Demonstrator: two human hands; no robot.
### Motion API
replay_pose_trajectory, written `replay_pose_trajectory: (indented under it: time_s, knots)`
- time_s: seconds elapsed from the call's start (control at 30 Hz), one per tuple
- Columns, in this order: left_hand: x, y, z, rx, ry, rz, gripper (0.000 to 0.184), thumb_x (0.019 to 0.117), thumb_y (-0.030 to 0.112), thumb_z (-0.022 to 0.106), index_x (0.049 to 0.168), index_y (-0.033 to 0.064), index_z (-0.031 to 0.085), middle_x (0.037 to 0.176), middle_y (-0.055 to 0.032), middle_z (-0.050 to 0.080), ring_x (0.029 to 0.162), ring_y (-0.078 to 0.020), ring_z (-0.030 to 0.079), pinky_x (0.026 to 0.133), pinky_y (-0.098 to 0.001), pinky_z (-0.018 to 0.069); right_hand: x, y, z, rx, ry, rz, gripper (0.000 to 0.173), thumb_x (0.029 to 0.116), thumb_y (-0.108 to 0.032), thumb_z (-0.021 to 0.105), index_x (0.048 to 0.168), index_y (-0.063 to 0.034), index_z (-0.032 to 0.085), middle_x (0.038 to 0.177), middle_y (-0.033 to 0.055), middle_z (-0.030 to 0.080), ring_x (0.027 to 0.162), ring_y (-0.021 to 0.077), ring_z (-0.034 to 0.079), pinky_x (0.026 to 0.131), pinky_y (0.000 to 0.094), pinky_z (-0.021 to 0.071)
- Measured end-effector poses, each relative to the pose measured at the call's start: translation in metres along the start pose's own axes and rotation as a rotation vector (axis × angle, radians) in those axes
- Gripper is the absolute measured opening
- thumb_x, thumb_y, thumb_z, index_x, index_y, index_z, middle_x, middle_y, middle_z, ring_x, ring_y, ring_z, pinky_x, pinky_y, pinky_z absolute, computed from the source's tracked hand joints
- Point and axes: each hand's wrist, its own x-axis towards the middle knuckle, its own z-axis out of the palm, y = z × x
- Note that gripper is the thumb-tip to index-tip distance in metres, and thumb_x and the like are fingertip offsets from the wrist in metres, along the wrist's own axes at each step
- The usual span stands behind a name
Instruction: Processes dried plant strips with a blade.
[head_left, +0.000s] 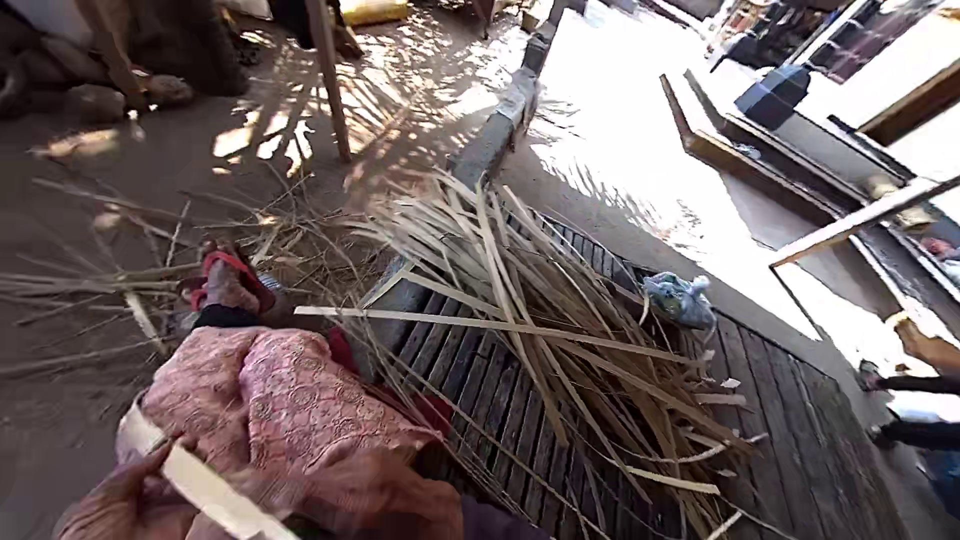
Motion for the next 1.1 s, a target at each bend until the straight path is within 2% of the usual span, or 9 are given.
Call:
replay_pose_trajectory:
  time_s: [0.07,0.13,0.3,0.6,0.8,0.87,0.93,1.0,1.1]
  knots:
    - [-0.006,-0.012,0.013,-0.057,0.275,0.061,0.029,0.1070,0.012,0.035,0.093,0.0139,0.060,0.073,0.0046,0.069,0.060,-0.0029,0.066,0.055,-0.0188,0.0561,0.010,0.003,-0.003,0.051,0.017,-0.061,0.027,0.0856,-0.007,0.064,0.104,0.0112,0.070,0.083,0.0153,0.074,0.069,0.0217,0.072,0.063,0.0335,0.0586]
    - [-0.017,-0.014,0.031,-0.083,0.335,0.053,0.026,0.1054,0.011,0.039,0.090,0.0123,0.060,0.067,0.0042,0.065,0.052,-0.0010,0.059,0.048,-0.0159,0.0501,0.016,0.006,0.000,0.005,-0.005,-0.031,0.027,0.0899,-0.007,0.061,0.107,0.0127,0.068,0.077,0.0144,0.073,0.063,0.0193,0.070,0.059,0.0313,0.0569]
    - [-0.040,-0.021,0.041,-0.008,0.208,0.045,0.019,0.1064,0.006,0.043,0.099,0.0095,0.060,0.079,0.0014,0.069,0.064,-0.0046,0.064,0.059,-0.0198,0.0555,0.014,0.026,0.021,-0.147,-0.119,0.041,0.043,0.0878,-0.003,0.063,0.129,0.0088,0.063,0.071,0.0144,0.070,0.057,0.0247,0.068,0.055,0.0368,0.0557]
    - [-0.040,-0.012,0.038,-0.124,0.253,0.044,0.021,0.1040,0.002,0.045,0.090,0.0086,0.059,0.070,0.0002,0.064,0.051,-0.0025,0.055,0.049,-0.0156,0.0487,0.032,0.025,0.034,-0.031,-0.152,0.132,0.046,0.0899,-0.003,0.062,0.136,-0.0036,0.063,0.080,0.0122,0.071,0.066,0.0194,0.068,0.063,0.0338,0.0560]
    - [-0.047,-0.008,0.032,0.012,0.088,-0.005,0.032,0.1104,0.017,0.039,0.090,0.0078,0.061,0.066,-0.0018,0.068,0.053,-0.0063,0.062,0.051,-0.0186,0.0522,0.033,0.027,0.022,0.069,-0.090,0.140,0.030,0.0944,-0.007,0.062,0.121,0.0037,0.071,0.092,0.0098,0.076,0.083,0.0038,0.071,0.082,0.0185,0.0558]
    - [-0.052,-0.016,0.019,0.343,0.027,0.255,0.028,0.1083,0.016,0.041,0.105,0.0015,0.066,0.075,-0.0010,0.074,0.064,-0.0049,0.069,0.060,-0.0194,0.0564,0.040,0.021,0.009,0.086,-0.087,0.227,0.028,0.0952,-0.009,0.060,0.116,0.0064,0.071,0.085,0.0076,0.074,0.074,-0.0021,0.066,0.074,0.0151,0.0540]
    - [-0.058,-0.016,0.010,0.761,0.015,0.790,0.027,0.1003,0.017,0.059,0.110,-0.0053,0.070,0.093,-0.0055,0.075,0.083,-0.0057,0.070,0.076,-0.0218,0.0564,0.051,0.017,-0.002,0.127,-0.096,0.293,0.031,0.0965,-0.011,0.058,0.117,0.0091,0.069,0.082,0.0039,0.072,0.067,-0.0071,0.059,0.068,0.0116,0.0506]
    - [-0.062,0.000,0.019,1.061,-0.024,1.253,0.030,0.1007,0.029,0.063,0.114,0.0036,0.070,0.107,-0.0103,0.072,0.100,-0.0139,0.068,0.090,-0.0260,0.0546,0.058,0.020,-0.007,0.164,-0.086,0.298,0.029,0.0974,-0.017,0.059,0.108,0.0082,0.070,0.077,-0.0037,0.068,0.068,-0.0126,0.058,0.067,0.0076,0.0500]
    - [-0.064,0.028,0.054,1.272,-0.165,1.588,0.029,0.1041,0.025,0.057,0.125,0.0075,0.066,0.114,-0.0125,0.071,0.101,-0.0220,0.067,0.088,-0.0306,0.0530,0.058,0.015,-0.011,0.211,-0.100,0.235,0.038,0.0984,-0.028,0.062,0.108,0.0076,0.070,0.093,-0.0046,0.073,0.091,-0.0172,0.061,0.087,0.0062,0.0492]
